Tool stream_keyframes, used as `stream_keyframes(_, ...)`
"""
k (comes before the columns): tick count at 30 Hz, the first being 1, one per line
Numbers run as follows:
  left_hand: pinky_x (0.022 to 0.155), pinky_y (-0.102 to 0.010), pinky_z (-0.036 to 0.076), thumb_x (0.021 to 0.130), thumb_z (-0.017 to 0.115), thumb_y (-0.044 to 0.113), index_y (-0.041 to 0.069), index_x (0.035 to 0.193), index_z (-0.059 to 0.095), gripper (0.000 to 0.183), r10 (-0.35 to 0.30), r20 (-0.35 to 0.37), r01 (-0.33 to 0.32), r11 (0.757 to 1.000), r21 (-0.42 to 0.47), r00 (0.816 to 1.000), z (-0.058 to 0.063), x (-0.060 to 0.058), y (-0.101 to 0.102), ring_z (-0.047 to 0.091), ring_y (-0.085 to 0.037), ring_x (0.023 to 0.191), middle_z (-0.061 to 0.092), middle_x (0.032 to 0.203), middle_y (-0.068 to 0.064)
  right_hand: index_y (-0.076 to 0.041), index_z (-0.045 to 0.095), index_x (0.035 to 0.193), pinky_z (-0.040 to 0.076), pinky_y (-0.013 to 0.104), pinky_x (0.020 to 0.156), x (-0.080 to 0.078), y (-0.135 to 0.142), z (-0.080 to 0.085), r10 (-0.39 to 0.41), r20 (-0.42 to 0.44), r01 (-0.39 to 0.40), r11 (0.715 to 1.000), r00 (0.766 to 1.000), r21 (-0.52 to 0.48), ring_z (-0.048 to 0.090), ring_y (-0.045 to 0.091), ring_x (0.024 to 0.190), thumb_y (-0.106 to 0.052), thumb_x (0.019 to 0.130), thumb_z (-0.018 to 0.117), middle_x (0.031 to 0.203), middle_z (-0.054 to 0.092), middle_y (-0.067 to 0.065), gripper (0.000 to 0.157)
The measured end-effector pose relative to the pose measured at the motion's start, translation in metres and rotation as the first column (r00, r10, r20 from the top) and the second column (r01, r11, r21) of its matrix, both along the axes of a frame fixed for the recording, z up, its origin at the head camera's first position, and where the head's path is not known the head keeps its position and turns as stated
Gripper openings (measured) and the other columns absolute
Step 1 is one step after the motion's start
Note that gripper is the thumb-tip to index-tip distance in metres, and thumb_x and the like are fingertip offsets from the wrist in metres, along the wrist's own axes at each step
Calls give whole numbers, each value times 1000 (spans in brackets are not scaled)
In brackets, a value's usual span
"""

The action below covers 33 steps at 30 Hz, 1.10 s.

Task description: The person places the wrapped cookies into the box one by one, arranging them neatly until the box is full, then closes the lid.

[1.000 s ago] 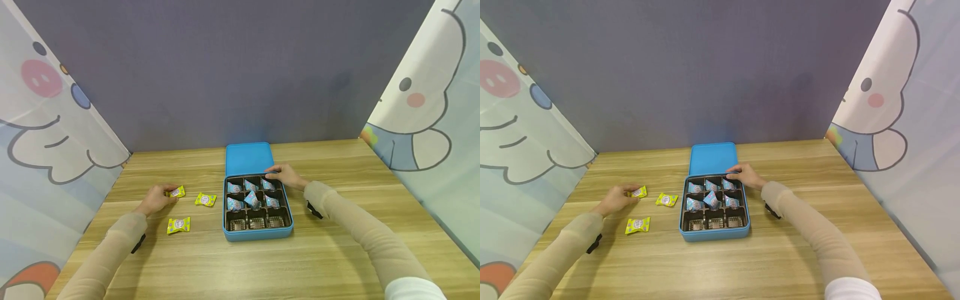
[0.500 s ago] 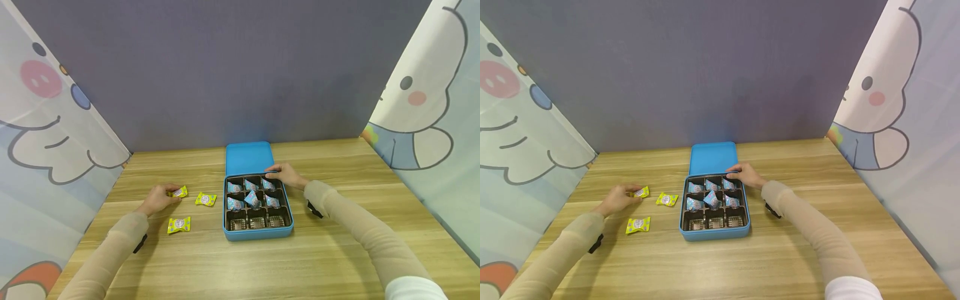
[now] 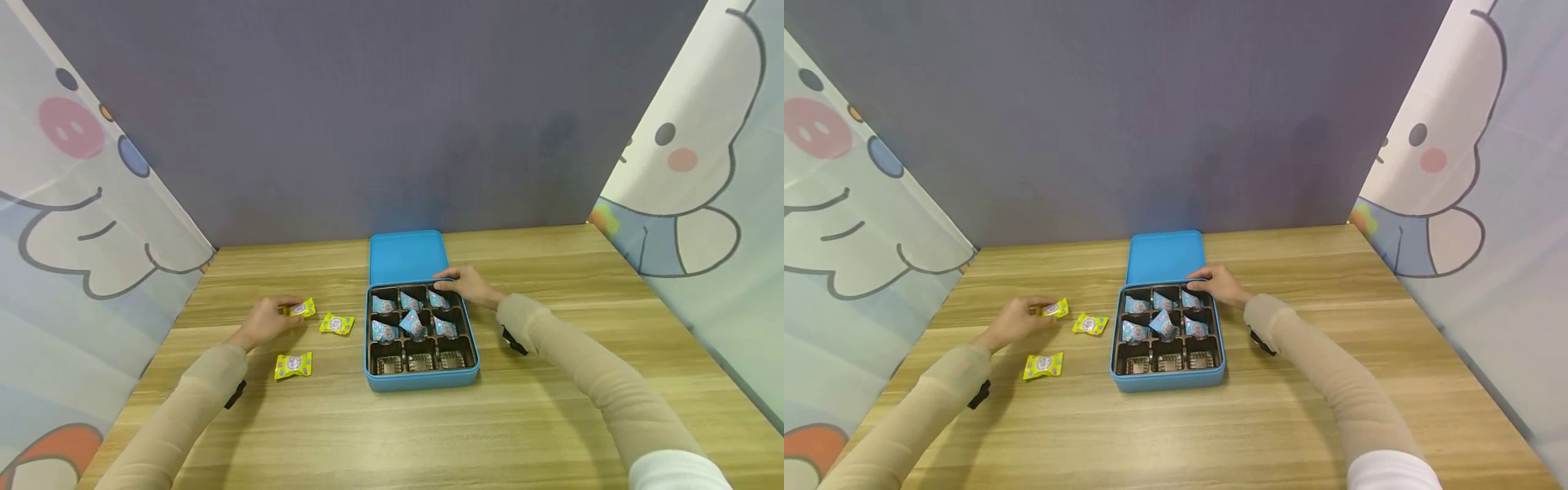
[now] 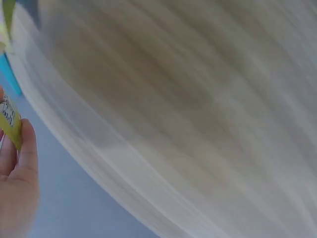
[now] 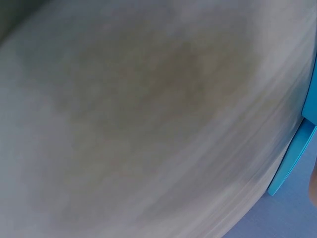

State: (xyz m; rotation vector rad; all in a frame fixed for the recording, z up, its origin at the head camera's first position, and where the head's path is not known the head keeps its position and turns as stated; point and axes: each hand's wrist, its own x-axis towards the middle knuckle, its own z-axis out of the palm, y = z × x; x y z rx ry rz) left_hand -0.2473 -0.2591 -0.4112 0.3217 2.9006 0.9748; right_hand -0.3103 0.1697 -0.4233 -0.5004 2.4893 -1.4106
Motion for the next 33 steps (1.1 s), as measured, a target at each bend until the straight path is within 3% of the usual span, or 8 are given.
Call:
stream_keyframes(14, 96, -46, 46, 82, 69, 20, 5, 118, 62, 40, -59, 21, 57, 995, 79, 998, 18, 11, 29, 53, -35, 114, 57, 125, -16, -9, 63, 117, 45, 42, 96, 1, 0, 0, 1, -10, -1, 1000, 1000, 0, 50, 32, 117, -24, 87, 64, 126, 55, 15, 34)
stream_keyframes(33, 88, -33, 52, 75, 75, 13, 3, 109, 66, 37, -172, -77, 183, 970, 163, 982, 28, 30, 70, 61, -25, 100, 65, 111, -12, -2, 61, 119, 46, 41, 95, 1, 1, 1, 26, -2, -26, 999, 1000, -29, 51, 34, 115, -20, 88, 62, 123, 57, 19, 36)
